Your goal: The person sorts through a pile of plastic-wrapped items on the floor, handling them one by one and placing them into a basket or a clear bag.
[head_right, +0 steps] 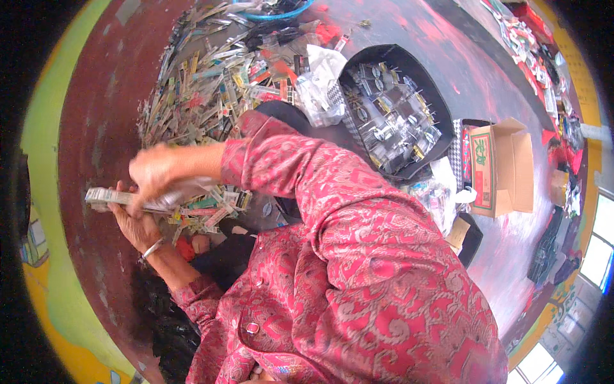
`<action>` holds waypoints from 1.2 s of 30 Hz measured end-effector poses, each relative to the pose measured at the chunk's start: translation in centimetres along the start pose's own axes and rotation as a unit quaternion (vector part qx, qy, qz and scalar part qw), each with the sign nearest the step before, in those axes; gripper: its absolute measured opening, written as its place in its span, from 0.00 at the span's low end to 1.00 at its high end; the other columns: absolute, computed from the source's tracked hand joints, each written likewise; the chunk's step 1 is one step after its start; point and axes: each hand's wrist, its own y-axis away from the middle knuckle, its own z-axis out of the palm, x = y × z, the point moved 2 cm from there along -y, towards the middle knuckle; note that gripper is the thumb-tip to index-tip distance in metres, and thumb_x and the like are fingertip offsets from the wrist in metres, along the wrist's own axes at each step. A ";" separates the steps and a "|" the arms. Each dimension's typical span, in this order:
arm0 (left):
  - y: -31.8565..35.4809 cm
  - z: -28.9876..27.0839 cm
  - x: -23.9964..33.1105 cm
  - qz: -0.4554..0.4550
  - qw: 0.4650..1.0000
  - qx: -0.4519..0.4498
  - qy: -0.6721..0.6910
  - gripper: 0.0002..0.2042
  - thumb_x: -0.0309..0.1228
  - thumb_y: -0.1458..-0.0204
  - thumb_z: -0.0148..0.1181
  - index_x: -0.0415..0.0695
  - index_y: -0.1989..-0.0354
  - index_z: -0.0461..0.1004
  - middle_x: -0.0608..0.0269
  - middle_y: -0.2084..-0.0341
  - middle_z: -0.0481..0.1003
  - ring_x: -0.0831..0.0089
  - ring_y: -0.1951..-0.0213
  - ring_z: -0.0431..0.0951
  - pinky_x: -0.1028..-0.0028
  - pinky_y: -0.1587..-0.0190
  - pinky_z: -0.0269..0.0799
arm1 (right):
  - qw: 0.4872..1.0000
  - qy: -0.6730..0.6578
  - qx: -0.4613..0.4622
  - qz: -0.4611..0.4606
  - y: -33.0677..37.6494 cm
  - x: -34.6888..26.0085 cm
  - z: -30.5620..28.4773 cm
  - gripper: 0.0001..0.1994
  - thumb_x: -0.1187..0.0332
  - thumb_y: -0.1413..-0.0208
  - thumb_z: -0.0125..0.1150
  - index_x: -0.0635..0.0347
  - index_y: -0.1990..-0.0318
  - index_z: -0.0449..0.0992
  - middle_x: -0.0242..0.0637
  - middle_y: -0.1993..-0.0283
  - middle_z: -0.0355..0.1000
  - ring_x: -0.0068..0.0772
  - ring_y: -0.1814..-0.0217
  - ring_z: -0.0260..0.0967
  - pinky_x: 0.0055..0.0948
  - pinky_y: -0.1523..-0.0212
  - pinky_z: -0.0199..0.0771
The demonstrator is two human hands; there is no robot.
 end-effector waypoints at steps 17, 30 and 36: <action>-1.1 -1.1 0.2 -0.122 0.959 -0.174 0.189 0.24 0.34 0.50 0.52 0.36 0.47 0.57 0.53 0.52 0.65 0.65 0.51 0.65 0.68 0.49 0.63 | 0.992 -0.098 -0.069 -0.037 -0.8 0.5 2.2 0.14 0.64 0.66 0.52 0.69 0.77 0.72 0.53 0.79 0.68 0.43 0.75 0.68 0.37 0.71 0.64; -0.1 -2.0 2.8 -0.102 0.946 -0.185 0.244 0.28 0.48 0.49 0.46 0.34 0.49 0.58 0.45 0.55 0.66 0.58 0.52 0.67 0.62 0.50 0.63 | 0.958 -0.221 -0.180 0.016 -2.3 0.3 4.3 0.12 0.65 0.51 0.49 0.66 0.76 0.71 0.32 0.81 0.67 0.20 0.78 0.63 0.25 0.76 0.61; -0.5 -2.8 2.2 -0.138 0.942 -0.177 0.248 0.31 0.51 0.47 0.39 0.32 0.49 0.58 0.43 0.49 0.60 0.56 0.49 0.64 0.60 0.46 0.58 | 0.904 -0.357 -0.219 0.088 -2.1 0.7 4.4 0.08 0.68 0.49 0.50 0.60 0.75 0.72 0.25 0.79 0.67 0.14 0.78 0.62 0.17 0.76 0.60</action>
